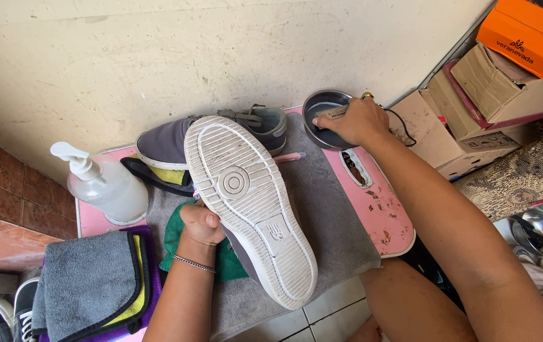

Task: The person scrubs the white sole of a gray sneaker using a brush and water. They repeatedly dip the brush into a metal bowl and scrub the sole and side of the shoe.

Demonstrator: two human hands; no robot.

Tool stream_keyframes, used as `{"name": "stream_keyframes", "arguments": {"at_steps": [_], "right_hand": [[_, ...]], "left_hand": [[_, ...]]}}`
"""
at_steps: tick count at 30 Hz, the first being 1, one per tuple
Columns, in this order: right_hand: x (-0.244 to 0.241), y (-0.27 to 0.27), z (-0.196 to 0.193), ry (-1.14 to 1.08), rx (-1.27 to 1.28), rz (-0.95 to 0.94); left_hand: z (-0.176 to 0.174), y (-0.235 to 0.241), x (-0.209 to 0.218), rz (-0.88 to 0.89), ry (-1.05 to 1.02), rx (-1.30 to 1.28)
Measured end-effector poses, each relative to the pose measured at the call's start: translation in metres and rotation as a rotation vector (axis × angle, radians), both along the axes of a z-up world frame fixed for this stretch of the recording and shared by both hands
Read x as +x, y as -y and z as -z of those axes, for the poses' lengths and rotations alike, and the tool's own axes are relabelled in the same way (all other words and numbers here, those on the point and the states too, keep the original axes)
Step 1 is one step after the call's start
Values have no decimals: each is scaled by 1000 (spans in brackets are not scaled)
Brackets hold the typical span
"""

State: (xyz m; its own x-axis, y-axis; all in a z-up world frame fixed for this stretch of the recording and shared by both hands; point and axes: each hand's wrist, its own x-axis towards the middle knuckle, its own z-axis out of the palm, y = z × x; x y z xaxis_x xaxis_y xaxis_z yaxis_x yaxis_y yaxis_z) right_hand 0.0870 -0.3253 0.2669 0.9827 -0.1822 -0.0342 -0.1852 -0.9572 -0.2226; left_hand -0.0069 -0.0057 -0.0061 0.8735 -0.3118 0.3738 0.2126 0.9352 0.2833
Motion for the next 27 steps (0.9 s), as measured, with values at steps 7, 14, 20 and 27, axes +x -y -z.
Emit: {"name": "stream_keyframes", "arguments": {"at_steps": [7,14,20,27], "right_hand": [[4,24,-14,255,149,-5],[12,44,6,282,272,-7],[35,60,14,340,808,-5],[-13,29,-25,194,5,-239]], "left_hand": [[-25,-2,-10,-8,9,-5],[-21,4,-5,-5,3,14],[-16,5,-4,-12,-11,24],[-19,6,-7,-17,-41,14]]}}
